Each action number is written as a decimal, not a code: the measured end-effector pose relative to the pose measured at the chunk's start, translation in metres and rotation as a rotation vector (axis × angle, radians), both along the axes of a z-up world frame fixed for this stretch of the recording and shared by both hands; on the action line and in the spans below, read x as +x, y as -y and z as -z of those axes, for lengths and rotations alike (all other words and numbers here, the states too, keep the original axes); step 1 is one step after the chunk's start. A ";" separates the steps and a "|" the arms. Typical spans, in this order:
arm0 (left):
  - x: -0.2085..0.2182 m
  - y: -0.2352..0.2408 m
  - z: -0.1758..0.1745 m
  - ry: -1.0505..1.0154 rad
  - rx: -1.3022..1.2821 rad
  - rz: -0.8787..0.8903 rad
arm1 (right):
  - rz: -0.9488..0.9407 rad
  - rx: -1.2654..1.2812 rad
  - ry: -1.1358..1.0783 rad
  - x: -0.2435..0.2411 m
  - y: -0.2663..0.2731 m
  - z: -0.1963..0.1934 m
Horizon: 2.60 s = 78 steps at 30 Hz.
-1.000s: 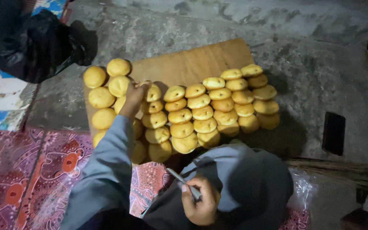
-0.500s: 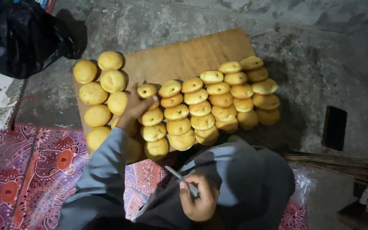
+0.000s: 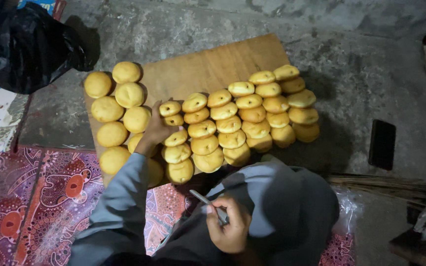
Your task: The person is sitting on the floor and using a knife to cut small round buns in half. They pick up each bun, slice it, and place it back on the wooden board.
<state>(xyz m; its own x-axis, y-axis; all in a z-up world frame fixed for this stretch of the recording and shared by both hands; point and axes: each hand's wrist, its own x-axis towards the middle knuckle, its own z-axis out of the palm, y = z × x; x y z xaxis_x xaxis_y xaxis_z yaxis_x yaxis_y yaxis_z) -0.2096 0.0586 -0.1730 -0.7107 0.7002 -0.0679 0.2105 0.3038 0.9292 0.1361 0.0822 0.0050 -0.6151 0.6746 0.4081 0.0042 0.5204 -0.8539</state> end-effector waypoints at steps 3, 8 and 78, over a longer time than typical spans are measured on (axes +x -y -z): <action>0.007 0.001 -0.009 0.006 -0.046 -0.004 | 0.018 -0.007 0.006 -0.001 -0.001 -0.001; 0.022 0.004 -0.020 -0.040 -0.308 -0.026 | 0.020 0.050 0.022 0.001 0.001 -0.001; 0.135 -0.043 -0.035 -0.699 -0.411 -0.163 | -0.372 0.064 0.780 -0.196 -0.191 0.082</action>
<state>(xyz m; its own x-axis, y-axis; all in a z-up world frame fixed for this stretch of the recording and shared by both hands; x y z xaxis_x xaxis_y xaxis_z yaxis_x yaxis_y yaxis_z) -0.0743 0.1014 -0.1382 -0.7743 0.6006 0.1994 0.6229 0.6676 0.4079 -0.0597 0.2733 -0.0766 -0.9114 0.3639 -0.1921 0.3965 0.6513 -0.6470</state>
